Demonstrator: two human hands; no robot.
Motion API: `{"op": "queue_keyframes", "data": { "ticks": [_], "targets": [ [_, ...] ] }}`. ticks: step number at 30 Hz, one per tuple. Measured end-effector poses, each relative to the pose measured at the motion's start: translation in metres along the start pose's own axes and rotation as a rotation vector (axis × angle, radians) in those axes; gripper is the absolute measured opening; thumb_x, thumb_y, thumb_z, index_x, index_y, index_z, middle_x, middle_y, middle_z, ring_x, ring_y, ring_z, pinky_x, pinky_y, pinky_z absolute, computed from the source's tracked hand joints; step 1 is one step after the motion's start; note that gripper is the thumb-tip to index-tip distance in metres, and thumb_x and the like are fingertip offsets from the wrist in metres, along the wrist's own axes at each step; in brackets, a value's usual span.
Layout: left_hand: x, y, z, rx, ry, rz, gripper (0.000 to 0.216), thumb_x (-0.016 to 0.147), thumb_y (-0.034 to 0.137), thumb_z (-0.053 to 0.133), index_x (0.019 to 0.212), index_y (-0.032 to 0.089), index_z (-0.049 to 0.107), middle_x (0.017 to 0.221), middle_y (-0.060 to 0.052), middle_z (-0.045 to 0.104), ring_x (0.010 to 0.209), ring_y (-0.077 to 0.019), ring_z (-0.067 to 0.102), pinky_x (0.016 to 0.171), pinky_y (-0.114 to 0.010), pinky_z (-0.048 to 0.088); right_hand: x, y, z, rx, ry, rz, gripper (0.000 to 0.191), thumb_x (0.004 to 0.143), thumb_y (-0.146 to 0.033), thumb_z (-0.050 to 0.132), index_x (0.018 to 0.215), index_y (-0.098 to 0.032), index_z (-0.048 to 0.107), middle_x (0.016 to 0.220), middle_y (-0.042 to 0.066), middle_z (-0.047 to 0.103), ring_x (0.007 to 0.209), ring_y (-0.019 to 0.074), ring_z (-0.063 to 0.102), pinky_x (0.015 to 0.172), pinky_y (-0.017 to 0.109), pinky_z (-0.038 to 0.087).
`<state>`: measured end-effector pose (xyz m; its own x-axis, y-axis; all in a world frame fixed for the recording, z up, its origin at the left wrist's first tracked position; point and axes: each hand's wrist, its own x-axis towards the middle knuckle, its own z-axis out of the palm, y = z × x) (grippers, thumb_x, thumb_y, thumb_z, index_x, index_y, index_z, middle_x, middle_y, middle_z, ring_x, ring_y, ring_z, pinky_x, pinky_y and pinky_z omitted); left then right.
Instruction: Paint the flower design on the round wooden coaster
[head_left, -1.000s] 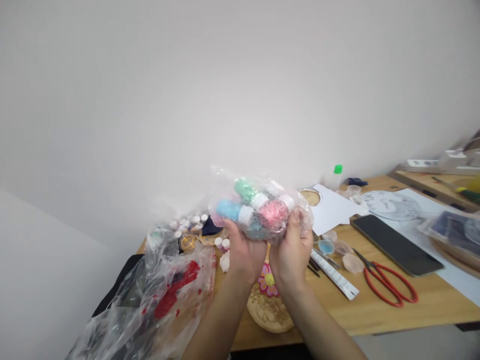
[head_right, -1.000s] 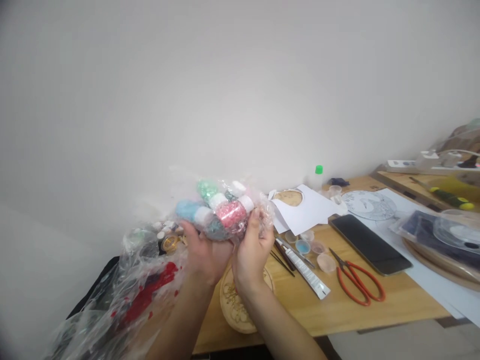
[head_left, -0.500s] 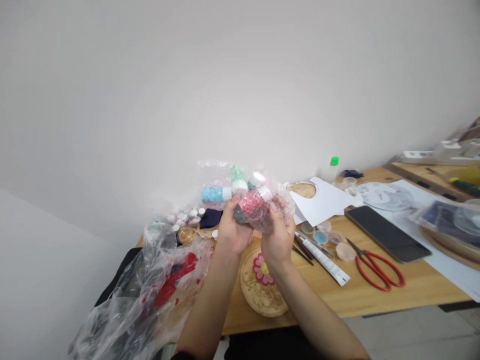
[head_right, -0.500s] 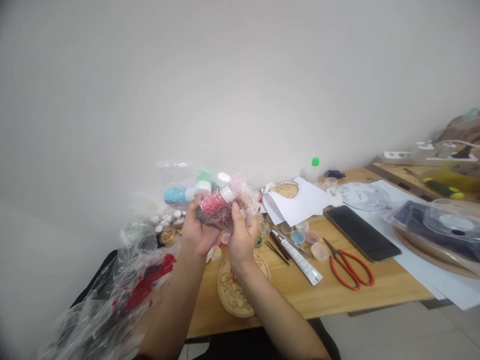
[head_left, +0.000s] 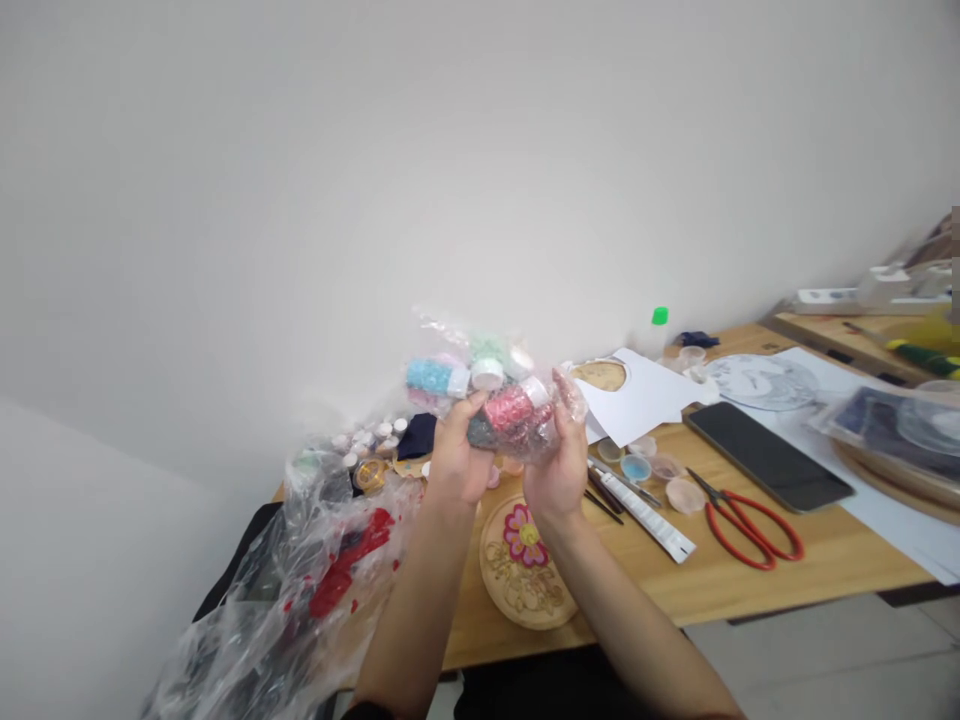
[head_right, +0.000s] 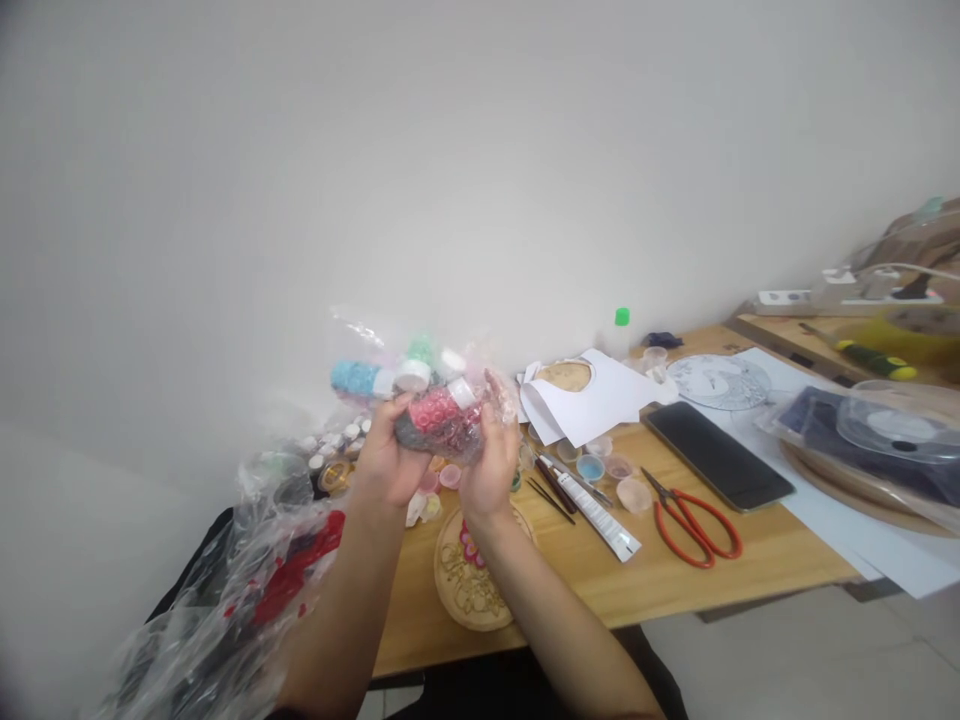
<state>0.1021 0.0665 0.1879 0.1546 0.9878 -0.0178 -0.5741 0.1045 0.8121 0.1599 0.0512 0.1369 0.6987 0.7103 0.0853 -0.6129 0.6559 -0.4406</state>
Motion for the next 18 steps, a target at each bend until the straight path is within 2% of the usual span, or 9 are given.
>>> {"op": "queue_keyframes", "data": {
  "ticks": [4,8,12,15,18],
  "targets": [
    [-0.001,0.001,-0.001,0.002,-0.003,-0.017,0.023,0.069,0.022,0.075,0.090,0.016,0.066,0.082,-0.001,0.074,0.076,-0.0152,0.068,0.078,-0.027,0.052,-0.006,0.005,-0.007,-0.116,-0.038,0.024,0.041,0.076,-0.038,0.072,0.115,-0.024,0.065,0.123,0.003,0.067,0.117,0.0197,0.061,0.105,0.038,0.046],
    [-0.001,0.003,-0.003,0.001,-0.049,-0.027,0.028,0.074,0.027,0.075,0.099,0.016,0.068,0.085,-0.002,0.075,0.079,-0.0163,0.070,0.081,-0.027,0.054,-0.008,0.007,-0.009,-0.097,-0.035,0.056,0.050,0.075,-0.039,0.075,0.121,-0.024,0.060,0.128,0.004,0.064,0.119,0.0200,0.060,0.109,0.041,0.043],
    [-0.001,0.004,-0.009,-0.006,-0.072,-0.057,0.026,0.075,0.029,0.075,0.096,0.016,0.069,0.086,-0.004,0.077,0.080,-0.0183,0.071,0.076,-0.028,0.056,-0.008,0.002,-0.006,-0.050,-0.024,0.075,0.044,0.078,-0.041,0.073,0.118,-0.026,0.061,0.120,0.001,0.068,0.114,0.0181,0.062,0.102,0.037,0.048],
    [-0.001,0.003,-0.015,0.031,-0.116,-0.066,0.031,0.068,0.029,0.081,0.093,0.016,0.070,0.083,-0.004,0.076,0.080,-0.0189,0.072,0.069,-0.026,0.056,-0.007,-0.003,-0.005,-0.088,-0.056,0.066,0.037,0.076,-0.041,0.075,0.109,-0.026,0.067,0.109,0.001,0.072,0.103,0.0176,0.066,0.093,0.035,0.054],
    [0.001,0.002,-0.022,0.049,-0.155,-0.065,0.039,0.056,0.032,0.088,0.087,0.016,0.071,0.079,-0.003,0.076,0.077,-0.0185,0.071,0.067,-0.025,0.056,-0.005,-0.006,-0.009,-0.166,-0.109,0.032,0.031,0.074,-0.040,0.077,0.101,-0.025,0.071,0.109,0.002,0.071,0.105,0.0187,0.065,0.099,0.039,0.050]
  ]
}}
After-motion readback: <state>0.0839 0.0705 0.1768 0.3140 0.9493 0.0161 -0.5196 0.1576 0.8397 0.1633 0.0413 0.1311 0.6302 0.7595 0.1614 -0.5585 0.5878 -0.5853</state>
